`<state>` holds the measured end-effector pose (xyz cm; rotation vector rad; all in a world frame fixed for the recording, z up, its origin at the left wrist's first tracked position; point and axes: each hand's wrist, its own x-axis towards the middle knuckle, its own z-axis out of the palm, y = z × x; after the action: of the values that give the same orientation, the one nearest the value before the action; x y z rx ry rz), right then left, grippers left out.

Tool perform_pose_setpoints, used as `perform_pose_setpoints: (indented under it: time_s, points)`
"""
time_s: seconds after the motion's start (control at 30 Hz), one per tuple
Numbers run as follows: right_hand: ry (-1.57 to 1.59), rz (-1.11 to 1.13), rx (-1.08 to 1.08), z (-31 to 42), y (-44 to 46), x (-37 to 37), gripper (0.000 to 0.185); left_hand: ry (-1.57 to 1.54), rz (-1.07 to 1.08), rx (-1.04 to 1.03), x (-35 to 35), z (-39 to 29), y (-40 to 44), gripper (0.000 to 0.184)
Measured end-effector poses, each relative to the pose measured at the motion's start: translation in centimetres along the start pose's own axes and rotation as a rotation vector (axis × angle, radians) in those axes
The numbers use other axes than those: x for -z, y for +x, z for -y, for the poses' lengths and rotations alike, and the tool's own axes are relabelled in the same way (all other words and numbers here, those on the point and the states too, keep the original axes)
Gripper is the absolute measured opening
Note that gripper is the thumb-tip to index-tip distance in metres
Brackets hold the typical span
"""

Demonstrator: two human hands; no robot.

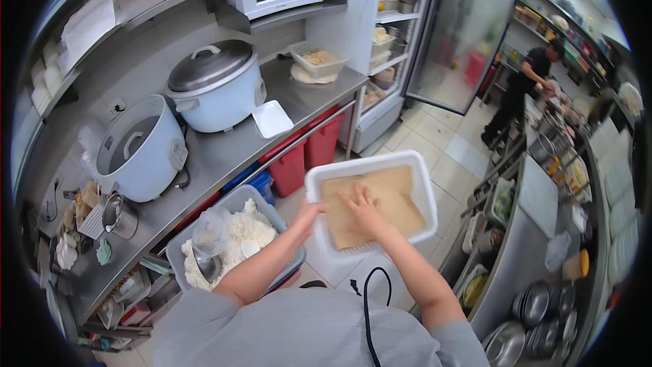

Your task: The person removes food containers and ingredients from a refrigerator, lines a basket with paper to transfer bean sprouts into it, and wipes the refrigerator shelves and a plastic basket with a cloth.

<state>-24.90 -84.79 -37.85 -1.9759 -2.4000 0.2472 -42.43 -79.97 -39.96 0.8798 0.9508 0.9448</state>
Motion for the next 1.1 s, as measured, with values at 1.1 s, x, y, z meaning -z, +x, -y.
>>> perform_pose_setpoints:
  time_s: [1.1]
  points:
    - [0.399,-0.087,0.369,-26.5,74.7,11.1,0.08,-0.437,-0.889,-0.275,-0.6,-6.8,35.7,0.066]
